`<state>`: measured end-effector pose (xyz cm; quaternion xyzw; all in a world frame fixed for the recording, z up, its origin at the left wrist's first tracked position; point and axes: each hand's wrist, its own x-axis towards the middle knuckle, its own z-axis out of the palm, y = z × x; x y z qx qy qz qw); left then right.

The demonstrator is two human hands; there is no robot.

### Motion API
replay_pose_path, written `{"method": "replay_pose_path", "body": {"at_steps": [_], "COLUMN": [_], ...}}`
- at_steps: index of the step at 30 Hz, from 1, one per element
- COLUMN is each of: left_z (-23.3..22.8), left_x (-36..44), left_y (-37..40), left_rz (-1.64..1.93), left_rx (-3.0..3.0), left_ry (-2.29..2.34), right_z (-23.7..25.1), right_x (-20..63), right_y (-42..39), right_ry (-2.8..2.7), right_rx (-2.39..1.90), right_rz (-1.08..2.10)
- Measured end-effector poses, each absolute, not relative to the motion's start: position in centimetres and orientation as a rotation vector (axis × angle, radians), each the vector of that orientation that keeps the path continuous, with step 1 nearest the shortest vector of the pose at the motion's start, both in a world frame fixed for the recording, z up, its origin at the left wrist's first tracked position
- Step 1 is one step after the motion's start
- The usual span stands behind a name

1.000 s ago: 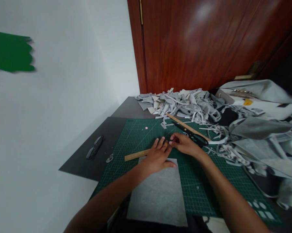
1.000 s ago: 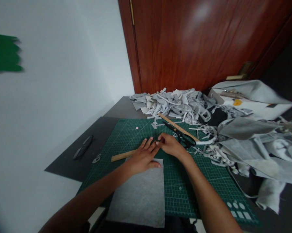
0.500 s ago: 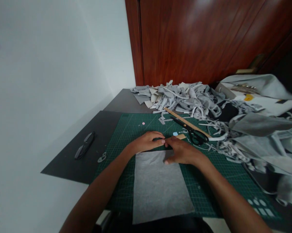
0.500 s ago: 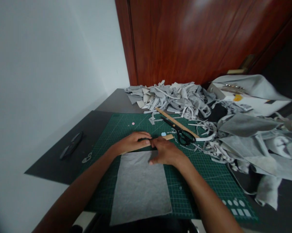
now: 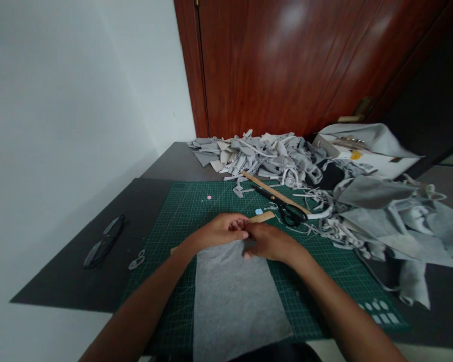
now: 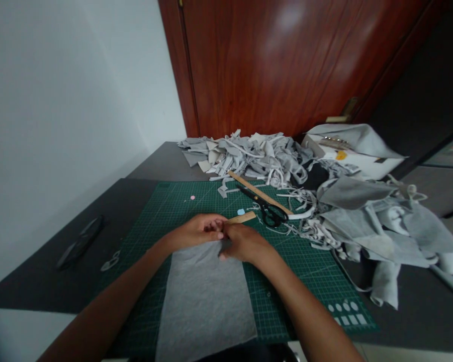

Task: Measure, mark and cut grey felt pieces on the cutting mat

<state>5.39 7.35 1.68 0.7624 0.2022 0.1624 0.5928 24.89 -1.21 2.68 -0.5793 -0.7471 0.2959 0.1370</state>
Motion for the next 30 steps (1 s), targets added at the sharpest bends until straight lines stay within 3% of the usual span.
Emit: {"method": "replay_pose_path", "body": {"at_steps": [4,13,19,26,30], "left_z": [1.9,1.8,2.2,2.4,2.2], "left_x": [5.5,5.9,4.7,3.6,3.9], "left_y": [7.5,6.8,7.7,9.1,9.0], "left_rz": [0.386,0.329,0.573,0.345,0.316], "left_rx": [1.819,1.886,2.527,2.66,2.679], "left_ry": [0.486,0.459,0.799,0.745,0.703], "right_z": [3.0,2.3,2.0,1.6,0.9], "right_x": [25.2,26.8,28.5,28.5,28.6], "right_y": [-1.4,-0.5,0.6,0.6,0.8], "right_ry": [-2.17,-2.1,-2.009,-2.073,-2.161], "right_rx": [-1.821,-1.519,-1.468,-1.663,-1.638], "right_rz": [0.786,0.848,0.901,0.687,0.363]}}
